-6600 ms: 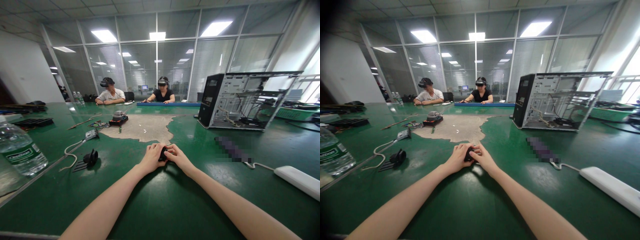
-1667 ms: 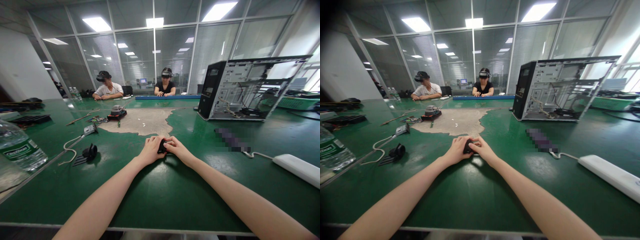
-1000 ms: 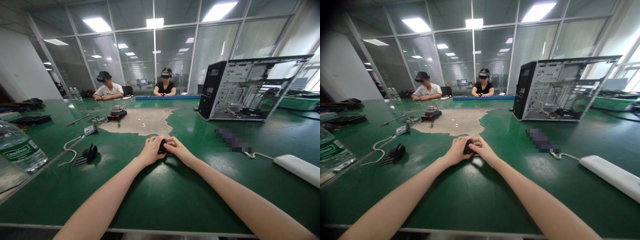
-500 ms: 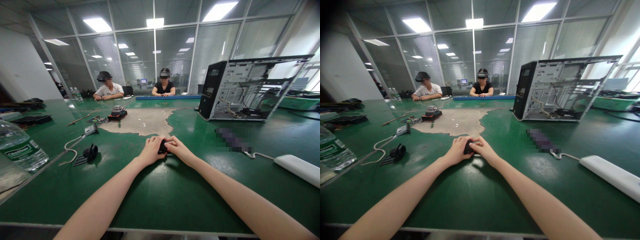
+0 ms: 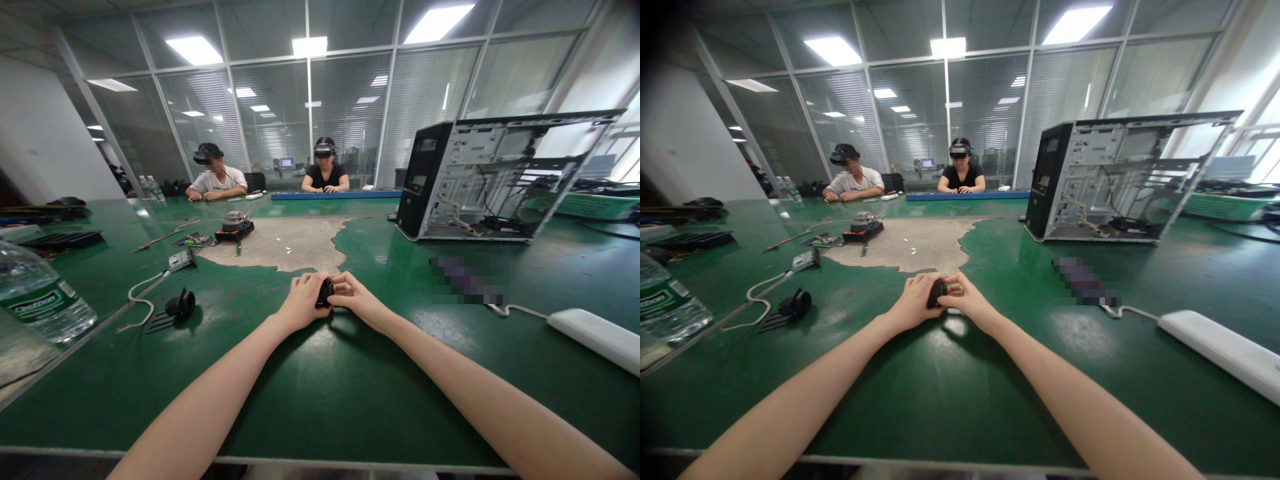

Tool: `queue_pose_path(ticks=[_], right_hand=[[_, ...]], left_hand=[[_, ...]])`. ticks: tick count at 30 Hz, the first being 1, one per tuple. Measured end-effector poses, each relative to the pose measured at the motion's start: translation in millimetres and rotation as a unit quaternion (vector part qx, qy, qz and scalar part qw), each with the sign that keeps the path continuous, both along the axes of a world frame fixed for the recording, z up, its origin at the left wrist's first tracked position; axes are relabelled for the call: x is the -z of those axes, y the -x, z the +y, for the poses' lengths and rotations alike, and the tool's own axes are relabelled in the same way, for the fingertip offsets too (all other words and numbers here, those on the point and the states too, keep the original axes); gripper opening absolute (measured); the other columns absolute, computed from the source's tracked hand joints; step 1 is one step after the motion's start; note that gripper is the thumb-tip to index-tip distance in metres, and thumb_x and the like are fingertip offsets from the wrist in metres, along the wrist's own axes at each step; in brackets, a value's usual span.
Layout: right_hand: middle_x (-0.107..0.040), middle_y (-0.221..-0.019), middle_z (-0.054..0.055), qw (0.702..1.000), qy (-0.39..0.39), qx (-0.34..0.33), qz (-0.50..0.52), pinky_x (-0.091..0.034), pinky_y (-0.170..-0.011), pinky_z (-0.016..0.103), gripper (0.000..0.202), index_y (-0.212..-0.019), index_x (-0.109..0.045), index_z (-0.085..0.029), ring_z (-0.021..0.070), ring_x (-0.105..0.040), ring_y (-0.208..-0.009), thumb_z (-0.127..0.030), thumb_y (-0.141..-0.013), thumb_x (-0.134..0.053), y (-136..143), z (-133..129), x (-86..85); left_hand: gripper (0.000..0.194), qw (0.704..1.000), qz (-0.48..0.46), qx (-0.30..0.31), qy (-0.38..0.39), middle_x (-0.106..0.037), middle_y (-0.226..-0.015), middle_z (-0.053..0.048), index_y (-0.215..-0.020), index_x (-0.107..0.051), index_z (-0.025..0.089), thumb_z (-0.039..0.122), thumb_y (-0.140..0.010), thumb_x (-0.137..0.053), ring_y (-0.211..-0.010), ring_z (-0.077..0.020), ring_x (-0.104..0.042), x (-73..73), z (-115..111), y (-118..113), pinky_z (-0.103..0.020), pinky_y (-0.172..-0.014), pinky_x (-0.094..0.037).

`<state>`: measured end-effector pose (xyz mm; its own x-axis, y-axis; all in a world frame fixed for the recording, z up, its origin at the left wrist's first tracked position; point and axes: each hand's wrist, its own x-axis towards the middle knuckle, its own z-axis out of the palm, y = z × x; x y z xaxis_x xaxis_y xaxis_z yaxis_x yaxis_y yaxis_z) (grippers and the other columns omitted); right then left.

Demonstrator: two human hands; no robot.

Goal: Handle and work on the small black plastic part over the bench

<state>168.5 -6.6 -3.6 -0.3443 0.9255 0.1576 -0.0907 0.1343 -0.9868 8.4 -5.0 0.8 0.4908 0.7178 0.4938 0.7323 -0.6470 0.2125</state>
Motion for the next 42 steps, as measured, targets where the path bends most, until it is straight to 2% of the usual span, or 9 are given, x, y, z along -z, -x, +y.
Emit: queue_pose_path(ticks=[4, 11, 18, 22, 30, 36, 42], right_hand=[[-0.057, -0.074, -0.002, 1.000, 0.004, 0.008, 0.013, -0.043, -0.068, 0.029, 0.026, -0.086, -0.047, -0.021, 0.0118, -0.055, -0.070, -0.032, -0.067, -0.062, 1.1, 0.7, 2.9], [-0.058, -0.087, 0.003, 0.999, -0.004, 0.048, -0.023, -0.043, -0.075, 0.032, 0.030, -0.086, -0.051, -0.018, 0.0143, -0.055, -0.080, -0.033, -0.064, -0.064, 1.6, 7.5, 9.8], [-0.057, -0.079, -0.002, 1.000, -0.013, 0.005, -0.027, -0.043, -0.074, 0.031, 0.034, -0.087, -0.047, -0.021, 0.0133, -0.055, -0.077, -0.026, -0.060, -0.069, -0.4, 1.5, 1.5], [-0.058, -0.077, -0.001, 1.000, -0.002, 0.009, -0.006, -0.043, -0.072, 0.031, 0.025, -0.086, -0.048, -0.021, 0.0125, -0.055, -0.073, -0.034, -0.069, -0.061, 0.3, 1.4, 2.8], [-0.058, -0.092, 0.004, 0.999, 0.000, 0.032, -0.018, -0.043, -0.079, 0.033, 0.031, -0.090, -0.052, -0.018, 0.0152, -0.055, -0.085, -0.035, -0.067, -0.062, 0.2, 7.5, 9.6], [-0.057, -0.081, -0.001, 1.000, 0.001, -0.016, -0.008, -0.044, -0.074, 0.031, 0.037, -0.090, -0.048, -0.022, 0.0135, -0.055, -0.078, -0.023, -0.059, -0.069, -2.9, 3.7, 3.5], [-0.057, -0.071, -0.002, 1.000, 0.007, -0.004, 0.010, -0.044, -0.068, 0.029, 0.027, -0.087, -0.047, -0.021, 0.0117, -0.056, -0.068, -0.033, -0.068, -0.062, 0.4, 1.9, 2.6]], left_hand=[[0.057, 1.000, 0.000, -0.002, 0.009, -0.048, -0.112, -0.004, -0.113, -0.034, 0.024, 0.027, -0.063, -0.062, -0.103, -0.0233, -0.039, -1.7, -1.6, 0.0, -0.037, -0.085, -0.029], [0.058, 1.000, 0.004, -0.004, 0.013, -0.048, -0.113, -0.004, -0.113, -0.034, 0.024, 0.026, -0.063, -0.062, -0.104, -0.0236, -0.039, -1.3, -0.9, -0.2, -0.037, -0.085, -0.029], [0.057, 1.000, 0.003, -0.003, 0.005, -0.048, -0.113, -0.004, -0.113, -0.035, 0.023, 0.025, -0.063, -0.062, -0.102, -0.0233, -0.040, -0.8, -1.3, 0.2, -0.036, -0.084, -0.029], [0.056, 1.000, 0.001, 0.000, -0.001, -0.049, -0.112, -0.003, -0.113, -0.034, 0.023, 0.027, -0.063, -0.062, -0.102, -0.0231, -0.040, -1.0, -1.8, 0.7, -0.036, -0.084, -0.030], [0.058, 1.000, 0.000, -0.005, 0.012, -0.048, -0.112, -0.004, -0.113, -0.034, 0.023, 0.026, -0.062, -0.062, -0.103, -0.0234, -0.040, -1.2, -0.9, 0.2, -0.036, -0.084, -0.029], [0.059, 1.000, 0.001, -0.006, 0.013, -0.048, -0.113, -0.004, -0.114, -0.034, 0.024, 0.025, -0.062, -0.062, -0.102, -0.0239, -0.040, -1.7, -1.6, -0.6, -0.036, -0.084, -0.029], [0.059, 1.000, 0.002, -0.003, 0.014, -0.048, -0.113, -0.004, -0.114, -0.034, 0.024, 0.025, -0.062, -0.063, -0.104, -0.0242, -0.039, -2.2, -1.1, -0.1, -0.037, -0.084, -0.029]])
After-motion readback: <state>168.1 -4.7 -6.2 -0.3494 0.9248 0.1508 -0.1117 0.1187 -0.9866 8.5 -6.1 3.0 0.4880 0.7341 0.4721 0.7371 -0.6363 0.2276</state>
